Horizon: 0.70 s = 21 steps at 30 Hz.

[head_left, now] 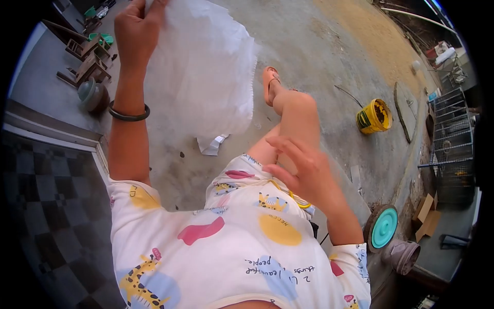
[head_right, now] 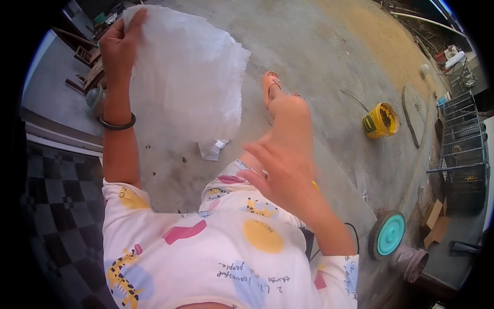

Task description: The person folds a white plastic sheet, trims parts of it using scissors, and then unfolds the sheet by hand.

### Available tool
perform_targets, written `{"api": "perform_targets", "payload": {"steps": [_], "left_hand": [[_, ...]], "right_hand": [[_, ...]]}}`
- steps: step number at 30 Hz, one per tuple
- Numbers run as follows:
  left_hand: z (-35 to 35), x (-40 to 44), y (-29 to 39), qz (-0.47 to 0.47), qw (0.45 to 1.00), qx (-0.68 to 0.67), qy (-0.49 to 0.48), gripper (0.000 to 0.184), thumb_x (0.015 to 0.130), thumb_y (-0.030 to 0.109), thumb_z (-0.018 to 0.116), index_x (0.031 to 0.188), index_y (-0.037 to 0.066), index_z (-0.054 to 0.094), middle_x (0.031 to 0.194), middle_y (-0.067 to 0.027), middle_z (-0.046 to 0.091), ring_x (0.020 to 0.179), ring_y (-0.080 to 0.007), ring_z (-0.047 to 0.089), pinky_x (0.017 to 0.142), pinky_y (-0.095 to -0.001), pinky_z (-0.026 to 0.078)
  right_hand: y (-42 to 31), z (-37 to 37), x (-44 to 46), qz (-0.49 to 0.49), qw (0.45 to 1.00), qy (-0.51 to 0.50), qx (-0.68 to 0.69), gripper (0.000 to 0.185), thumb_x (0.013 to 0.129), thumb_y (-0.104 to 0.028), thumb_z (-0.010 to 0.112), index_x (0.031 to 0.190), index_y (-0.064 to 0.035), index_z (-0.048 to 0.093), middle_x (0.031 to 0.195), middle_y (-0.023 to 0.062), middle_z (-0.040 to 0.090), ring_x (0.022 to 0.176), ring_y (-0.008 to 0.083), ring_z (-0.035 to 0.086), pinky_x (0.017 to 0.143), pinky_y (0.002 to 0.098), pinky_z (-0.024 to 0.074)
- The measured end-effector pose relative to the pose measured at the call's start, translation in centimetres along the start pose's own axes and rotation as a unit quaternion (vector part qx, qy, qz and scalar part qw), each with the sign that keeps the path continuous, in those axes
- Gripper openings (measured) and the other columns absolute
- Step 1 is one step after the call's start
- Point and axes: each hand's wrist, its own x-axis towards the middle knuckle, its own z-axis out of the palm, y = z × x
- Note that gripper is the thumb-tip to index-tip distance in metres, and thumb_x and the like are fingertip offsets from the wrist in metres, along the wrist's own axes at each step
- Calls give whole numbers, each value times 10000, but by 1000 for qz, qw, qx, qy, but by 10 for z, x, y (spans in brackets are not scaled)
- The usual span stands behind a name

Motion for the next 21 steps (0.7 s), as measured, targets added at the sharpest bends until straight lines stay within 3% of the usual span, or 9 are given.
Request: {"api": "perform_targets", "payload": {"steps": [2,6,9,12,13,15,18,21], "left_hand": [[-6,2,3,-25,999,3,-20,284,908,310,739,957,31,763,809,32,700,655,-20,562,593,-188,438],[-25,-6,13,-82,991,-82,-66,242,921,277,722,939,36,735,806,30,687,677,-29,583,606,-192,452],[-47,-16,26,-139,964,-177,-139,210,934,253,704,965,45,695,864,9,686,740,-42,605,656,-199,477],[-62,-26,31,-180,937,-211,-211,191,940,238,692,979,54,662,945,-15,687,807,-50,613,712,-211,498],[-64,-29,33,-174,926,-235,-239,194,941,230,687,1010,51,663,985,-18,690,847,-58,616,762,-214,507],[-70,-32,35,-148,933,-239,-225,186,946,223,679,1011,49,666,988,-14,693,862,-61,614,783,-211,500],[-80,-35,30,-144,947,-245,-150,183,955,215,665,1016,42,667,974,-7,690,872,-65,608,800,-210,487],[-91,-43,15,-107,977,-169,-80,172,952,195,669,1016,36,666,944,2,679,857,-67,603,782,-210,474]], "right_hand": [[-19,10,48,-86,995,17,46,508,845,-350,761,1241,-84,587,1119,77,639,804,241,684,705,362,532],[-54,53,145,-67,971,70,217,687,830,-410,777,1336,-44,490,1333,136,536,1000,261,667,788,366,552],[-66,83,195,-43,963,91,248,688,870,-370,764,1363,5,465,1212,148,619,1007,220,666,782,341,561],[-75,94,222,-134,919,52,367,541,942,-320,685,1307,40,512,1163,140,637,981,195,670,767,319,563],[-77,94,229,-98,914,14,394,477,959,-288,656,1283,40,532,1135,131,644,970,195,673,773,317,562],[-75,94,234,-16,894,-62,443,358,994,-223,598,1235,40,573,1081,112,658,947,195,677,785,313,558],[-80,96,235,-31,908,-22,416,297,1031,-194,519,1150,60,618,1038,124,677,939,203,685,809,322,567],[-73,84,244,-11,833,-25,552,364,1026,-273,511,1091,64,632,953,133,687,898,222,675,724,337,561]]}}
